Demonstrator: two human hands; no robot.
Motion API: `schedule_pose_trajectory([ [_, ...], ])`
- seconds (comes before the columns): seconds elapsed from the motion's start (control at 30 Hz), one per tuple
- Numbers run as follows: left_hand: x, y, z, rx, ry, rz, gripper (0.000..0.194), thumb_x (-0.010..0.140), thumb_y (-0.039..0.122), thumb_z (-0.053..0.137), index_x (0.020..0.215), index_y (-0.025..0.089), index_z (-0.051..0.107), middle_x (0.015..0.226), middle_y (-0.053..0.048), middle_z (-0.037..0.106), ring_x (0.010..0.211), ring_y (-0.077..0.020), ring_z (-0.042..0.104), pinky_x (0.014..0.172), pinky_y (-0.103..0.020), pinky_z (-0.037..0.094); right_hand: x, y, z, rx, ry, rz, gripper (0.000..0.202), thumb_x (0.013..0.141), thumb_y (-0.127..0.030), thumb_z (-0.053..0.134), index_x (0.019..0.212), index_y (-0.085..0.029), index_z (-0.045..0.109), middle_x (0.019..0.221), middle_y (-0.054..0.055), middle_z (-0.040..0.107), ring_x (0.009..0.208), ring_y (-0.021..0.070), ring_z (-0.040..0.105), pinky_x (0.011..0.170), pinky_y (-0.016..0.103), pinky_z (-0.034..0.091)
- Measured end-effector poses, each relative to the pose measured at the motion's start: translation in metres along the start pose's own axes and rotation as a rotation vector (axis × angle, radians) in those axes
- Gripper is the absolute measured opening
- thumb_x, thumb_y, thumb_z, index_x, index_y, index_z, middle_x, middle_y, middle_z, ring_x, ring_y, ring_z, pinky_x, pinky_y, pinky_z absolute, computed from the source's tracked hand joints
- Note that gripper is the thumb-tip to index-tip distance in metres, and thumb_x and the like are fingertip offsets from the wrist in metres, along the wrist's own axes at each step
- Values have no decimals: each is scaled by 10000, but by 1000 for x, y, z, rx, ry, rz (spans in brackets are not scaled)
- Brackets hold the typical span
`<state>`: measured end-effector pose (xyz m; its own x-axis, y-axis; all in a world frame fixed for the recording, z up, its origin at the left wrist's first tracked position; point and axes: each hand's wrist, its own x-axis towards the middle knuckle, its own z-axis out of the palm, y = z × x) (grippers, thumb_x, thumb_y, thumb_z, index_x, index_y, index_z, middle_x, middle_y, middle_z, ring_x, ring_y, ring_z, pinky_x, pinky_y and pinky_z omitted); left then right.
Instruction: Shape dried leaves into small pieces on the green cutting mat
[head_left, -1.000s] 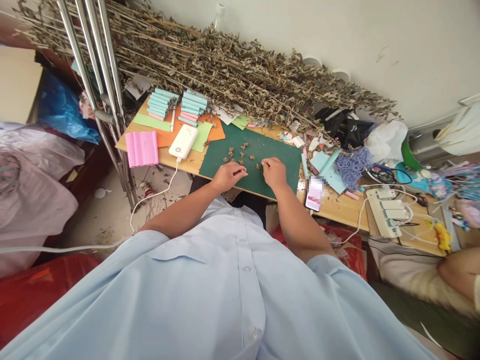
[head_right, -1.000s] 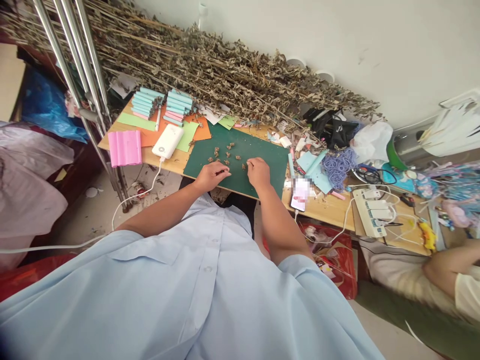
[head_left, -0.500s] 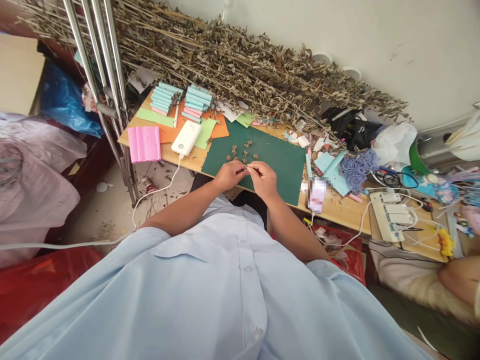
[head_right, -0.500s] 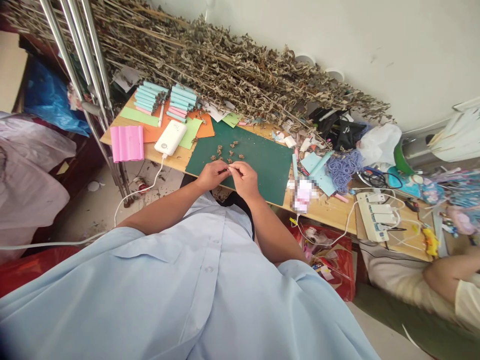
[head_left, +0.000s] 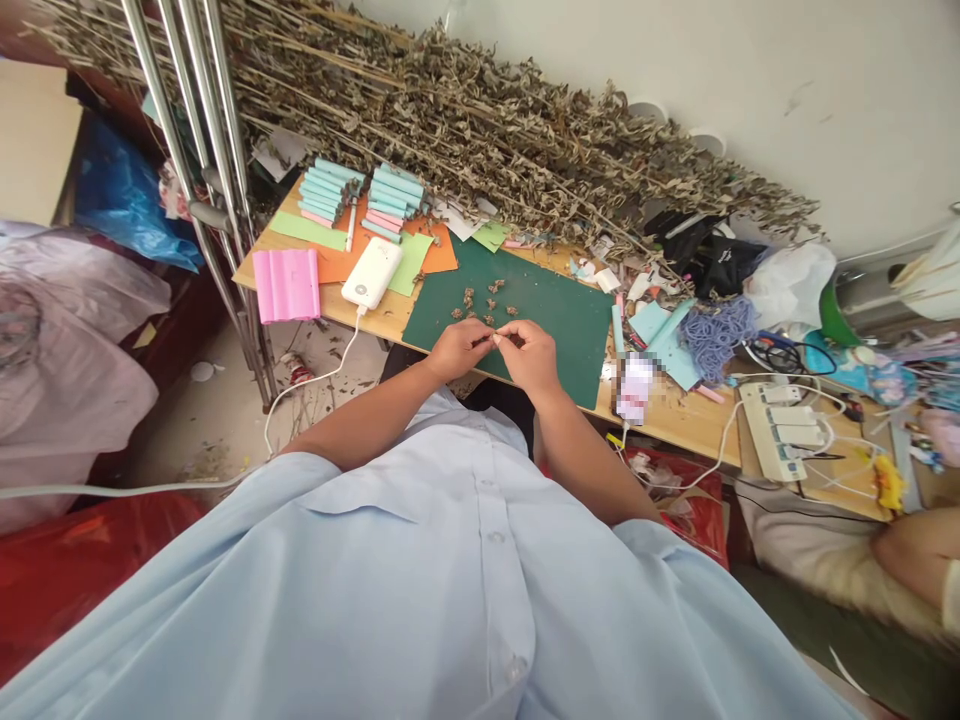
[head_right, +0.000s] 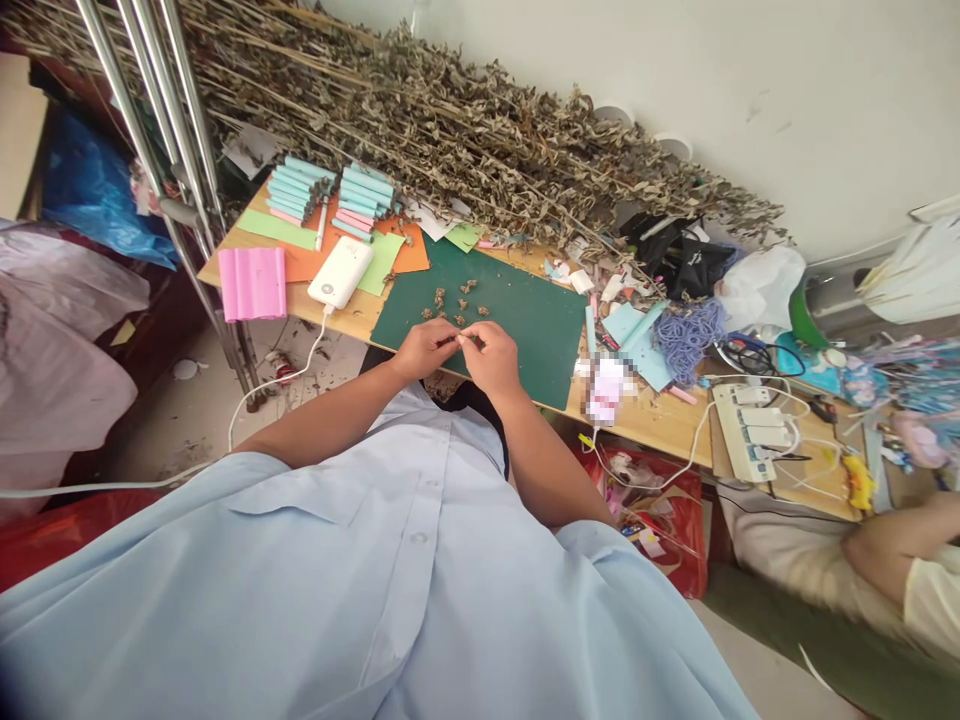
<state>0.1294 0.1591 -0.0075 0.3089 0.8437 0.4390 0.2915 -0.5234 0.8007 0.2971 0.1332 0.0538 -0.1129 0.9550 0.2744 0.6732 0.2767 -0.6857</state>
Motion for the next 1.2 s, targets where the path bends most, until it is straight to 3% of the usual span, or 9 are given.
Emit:
schedule_pose_trajectory([
  [0.13, 0, 0, 0, 0, 0, -10, 318, 1012, 424, 579, 920, 180, 761, 812, -60, 678, 796, -170, 625, 757, -292, 494, 5, -4, -3, 3, -32, 49, 113, 908, -303, 607, 869, -243, 695, 891, 29, 734, 777, 195, 657, 807, 355, 580],
  [0.33, 0, -1, 0, -13, -4, 3, 307, 1007, 433, 594, 943, 188, 767, 806, -51, 676, 791, -166, 625, 757, -288, 491, 4, -8, -19, -122, -156, -175, 204, 979, -231, 519, 921, -254, 713, 1048, 66, 738, 1039, 235, 670, 961, 385, 541],
  [0.5, -1, 0, -1, -27, 1, -3, 262, 999, 376, 600, 941, 184, 770, 859, -73, 716, 836, -180, 648, 793, -302, 502, 1, -11, -26, -304, -213, -254, 250, 1032, -294, 491, 1006, -253, 737, 1126, 87, 729, 1077, 266, 640, 948, 402, 515],
  [0.73, -1, 0, -2, -29, -1, 4, 272, 997, 377, 591, 950, 175, 767, 836, -66, 697, 820, -179, 643, 771, -297, 493, 10, -21, -24, -366, -266, -216, 147, 977, -285, 590, 947, -250, 730, 1069, 82, 728, 1015, 271, 637, 836, 382, 534],
  [0.9, 0, 0, -1, -24, 19, 20, 319, 1006, 432, 592, 953, 169, 765, 824, -69, 689, 802, -174, 638, 762, -295, 489, 14, -23, -29, -287, -251, -179, 135, 953, -270, 614, 911, -257, 741, 1064, 61, 741, 998, 256, 671, 828, 372, 550],
  [1.0, 0, -1, 0, -25, 28, 4, 333, 995, 469, 614, 956, 173, 761, 829, -68, 694, 793, -171, 637, 763, -296, 495, 14, -19, -32, -214, -166, -120, 158, 933, -272, 631, 1023, -254, 759, 1098, 62, 746, 932, 242, 691, 833, 379, 566],
  [1.1, -1, -3, 0, -36, 41, 18, 325, 996, 458, 615, 956, 168, 757, 844, -74, 699, 804, -174, 643, 771, -301, 499, 13, -14, -29, -175, -191, -109, 323, 917, -300, 662, 1232, -267, 727, 1151, 61, 744, 893, 230, 699, 858, 392, 579],
  [1.2, -1, -4, 1, -14, 28, 14, 325, 1007, 428, 593, 885, 170, 748, 807, -67, 680, 790, -174, 631, 760, -300, 495, 12, -9, -22, -153, -225, -141, 251, 943, -307, 641, 1161, -276, 760, 1113, 49, 757, 958, 234, 705, 893, 384, 572],
])
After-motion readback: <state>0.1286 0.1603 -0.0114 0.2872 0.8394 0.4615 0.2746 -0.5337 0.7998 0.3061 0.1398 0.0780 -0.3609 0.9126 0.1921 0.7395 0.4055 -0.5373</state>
